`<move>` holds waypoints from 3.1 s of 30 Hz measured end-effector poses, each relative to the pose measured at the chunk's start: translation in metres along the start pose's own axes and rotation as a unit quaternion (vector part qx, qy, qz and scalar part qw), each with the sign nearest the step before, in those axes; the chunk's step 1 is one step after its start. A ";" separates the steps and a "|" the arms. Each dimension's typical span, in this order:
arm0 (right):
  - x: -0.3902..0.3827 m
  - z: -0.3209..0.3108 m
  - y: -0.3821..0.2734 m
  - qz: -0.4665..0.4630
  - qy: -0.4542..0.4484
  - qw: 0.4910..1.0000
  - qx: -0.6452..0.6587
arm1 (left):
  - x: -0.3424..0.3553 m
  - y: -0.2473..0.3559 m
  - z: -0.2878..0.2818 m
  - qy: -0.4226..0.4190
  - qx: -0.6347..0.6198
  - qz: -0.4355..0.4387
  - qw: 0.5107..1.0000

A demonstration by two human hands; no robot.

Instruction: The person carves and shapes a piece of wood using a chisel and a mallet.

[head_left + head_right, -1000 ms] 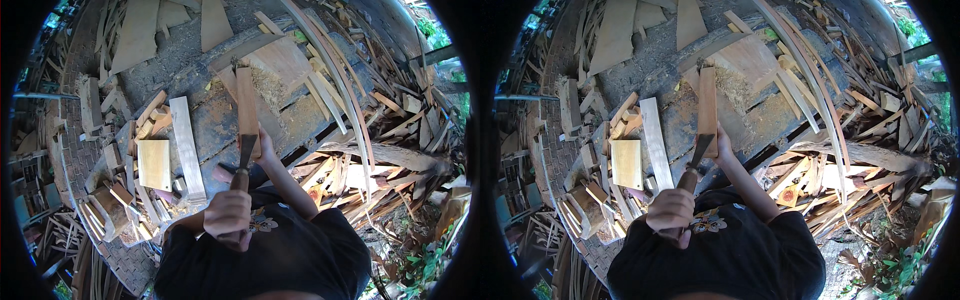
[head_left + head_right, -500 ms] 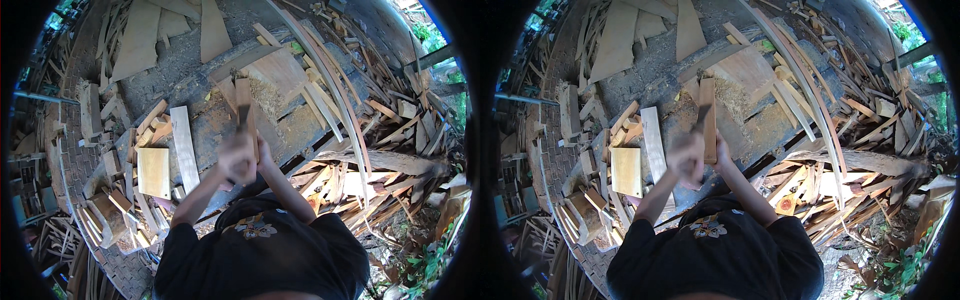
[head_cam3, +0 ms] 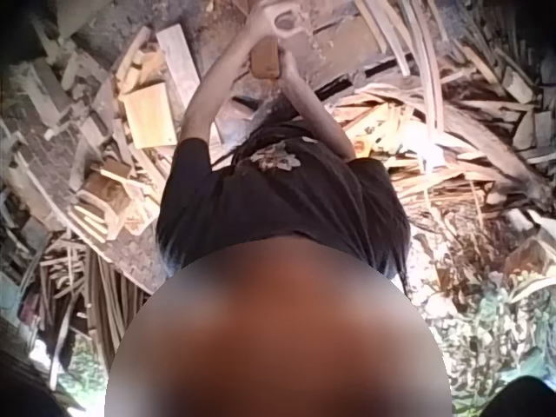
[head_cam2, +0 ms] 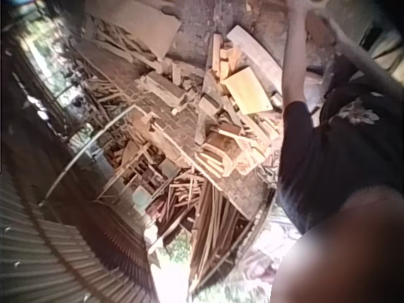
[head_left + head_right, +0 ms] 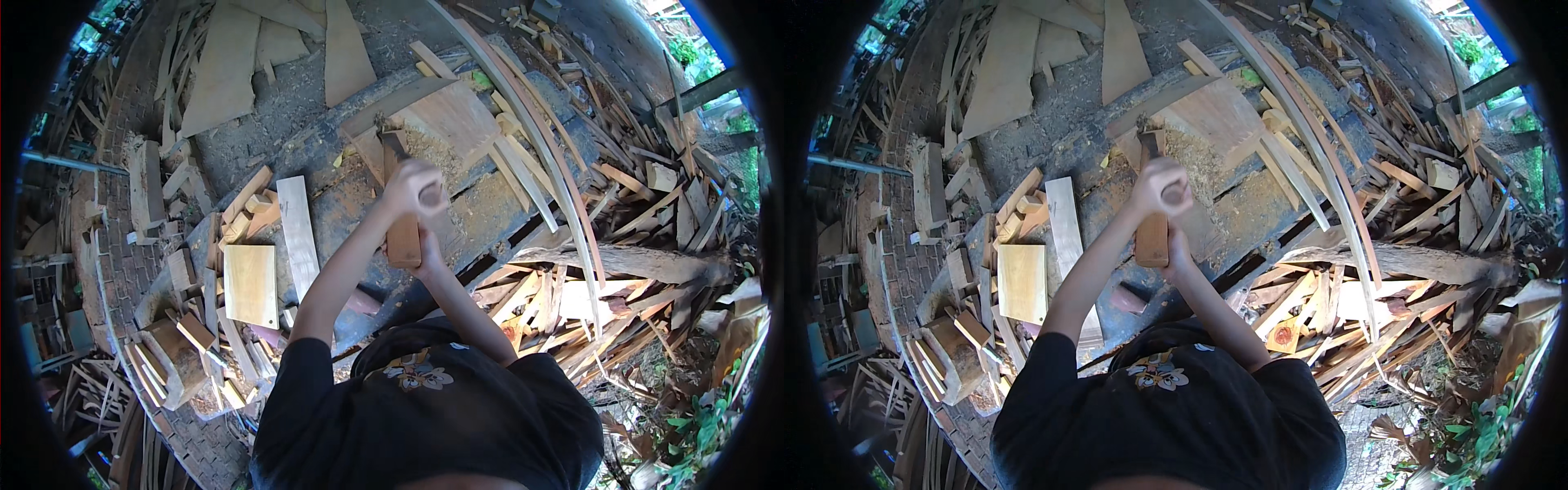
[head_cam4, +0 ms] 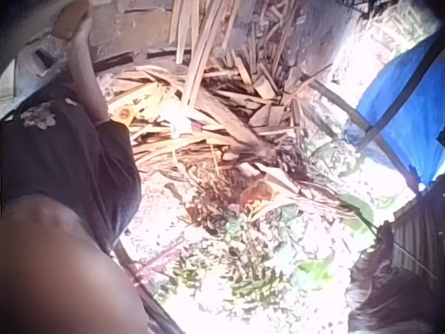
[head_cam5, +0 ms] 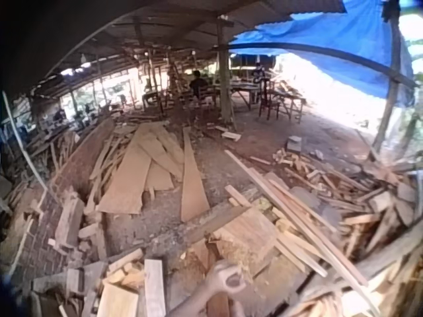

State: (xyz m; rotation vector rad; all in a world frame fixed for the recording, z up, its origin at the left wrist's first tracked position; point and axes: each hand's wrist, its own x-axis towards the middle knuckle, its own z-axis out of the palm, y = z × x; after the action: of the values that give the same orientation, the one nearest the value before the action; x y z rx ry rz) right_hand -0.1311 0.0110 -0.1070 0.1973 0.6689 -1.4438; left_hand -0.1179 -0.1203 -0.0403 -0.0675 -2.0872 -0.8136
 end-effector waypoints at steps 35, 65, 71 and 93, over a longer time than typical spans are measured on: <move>-0.006 0.016 -0.008 0.007 0.081 0.996 -0.025 | -0.038 0.165 -0.053 -0.008 -0.084 0.066 0.994; -0.003 0.011 -0.007 0.024 0.022 0.998 0.046 | -0.022 0.133 -0.045 0.004 -0.154 0.001 0.988; -0.006 0.008 -0.002 0.013 0.002 0.999 -0.051 | 0.003 0.021 -0.016 0.020 -0.058 -0.031 0.998; 0.000 0.000 -0.004 0.063 -0.072 0.992 0.078 | -0.006 0.208 -0.079 0.002 -0.209 0.063 0.976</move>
State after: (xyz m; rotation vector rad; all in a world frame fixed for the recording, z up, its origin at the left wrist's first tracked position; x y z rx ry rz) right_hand -0.1346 0.0098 -0.1059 0.2492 0.4192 -1.3750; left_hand 0.0099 -0.0008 0.0965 -0.4199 -1.8544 -1.1596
